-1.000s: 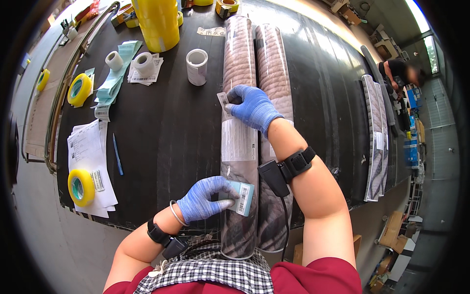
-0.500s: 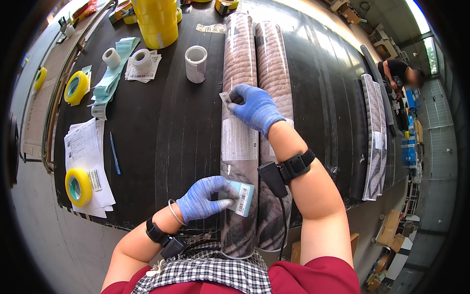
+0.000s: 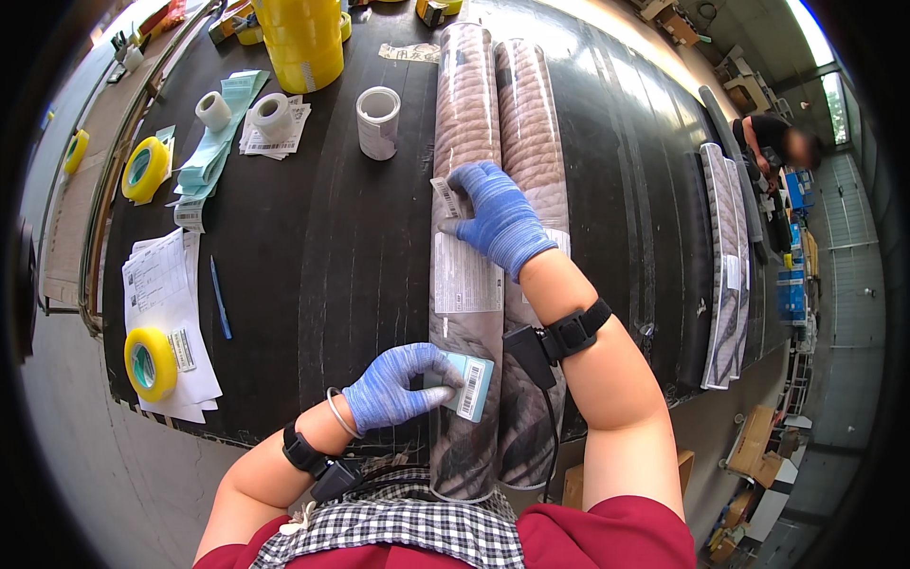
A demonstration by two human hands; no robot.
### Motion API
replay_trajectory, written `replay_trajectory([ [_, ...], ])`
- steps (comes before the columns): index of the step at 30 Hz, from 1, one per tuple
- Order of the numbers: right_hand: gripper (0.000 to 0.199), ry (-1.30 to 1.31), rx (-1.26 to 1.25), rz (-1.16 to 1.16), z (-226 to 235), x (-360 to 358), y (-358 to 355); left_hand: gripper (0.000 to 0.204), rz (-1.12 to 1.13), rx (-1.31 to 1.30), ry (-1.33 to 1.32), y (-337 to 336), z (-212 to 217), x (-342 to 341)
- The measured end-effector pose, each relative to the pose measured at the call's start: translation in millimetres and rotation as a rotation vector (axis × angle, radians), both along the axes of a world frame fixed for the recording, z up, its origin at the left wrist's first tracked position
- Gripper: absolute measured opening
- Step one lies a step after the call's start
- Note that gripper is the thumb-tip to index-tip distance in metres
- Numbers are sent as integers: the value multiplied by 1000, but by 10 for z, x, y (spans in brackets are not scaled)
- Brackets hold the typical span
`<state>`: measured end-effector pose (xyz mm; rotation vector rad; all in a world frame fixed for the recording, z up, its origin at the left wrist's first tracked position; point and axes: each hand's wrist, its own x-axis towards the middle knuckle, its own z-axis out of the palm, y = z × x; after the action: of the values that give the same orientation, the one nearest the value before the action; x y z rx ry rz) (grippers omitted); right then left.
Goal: Labeling rolls of material and packing them into plastic sleeves.
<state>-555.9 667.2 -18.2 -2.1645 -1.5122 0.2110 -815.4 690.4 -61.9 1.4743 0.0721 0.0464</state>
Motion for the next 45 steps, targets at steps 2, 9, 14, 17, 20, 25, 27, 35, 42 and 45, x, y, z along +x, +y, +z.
replay_trajectory([
  [2,50,-20,59,-37,-115,115,49,18,-3,2,12,2,28,4],
  [9,41,183,169,-356,-33,432,251,18,85,-172,241,3,133,-2],
  [14,30,657,-20,-112,283,-442,-518,30,340,-491,163,71,226,-70],
  [17,36,797,-191,-122,546,-919,-951,51,479,-253,58,45,198,-29],
  [20,56,976,-81,-223,499,-1070,-1166,73,443,-289,106,26,344,11],
  [25,54,1239,189,-214,442,-1095,-1375,53,326,-525,317,11,468,61],
  [27,52,1220,35,-213,436,-1089,-1446,34,328,-472,293,-11,397,68],
  [35,33,892,63,-262,534,-1262,-1420,20,321,-455,96,-181,242,92],
  [42,34,652,132,-281,551,-1302,-1431,25,404,-409,87,-284,273,125],
  [45,35,649,101,-310,539,-1307,-1419,42,417,-519,100,-292,290,151],
])
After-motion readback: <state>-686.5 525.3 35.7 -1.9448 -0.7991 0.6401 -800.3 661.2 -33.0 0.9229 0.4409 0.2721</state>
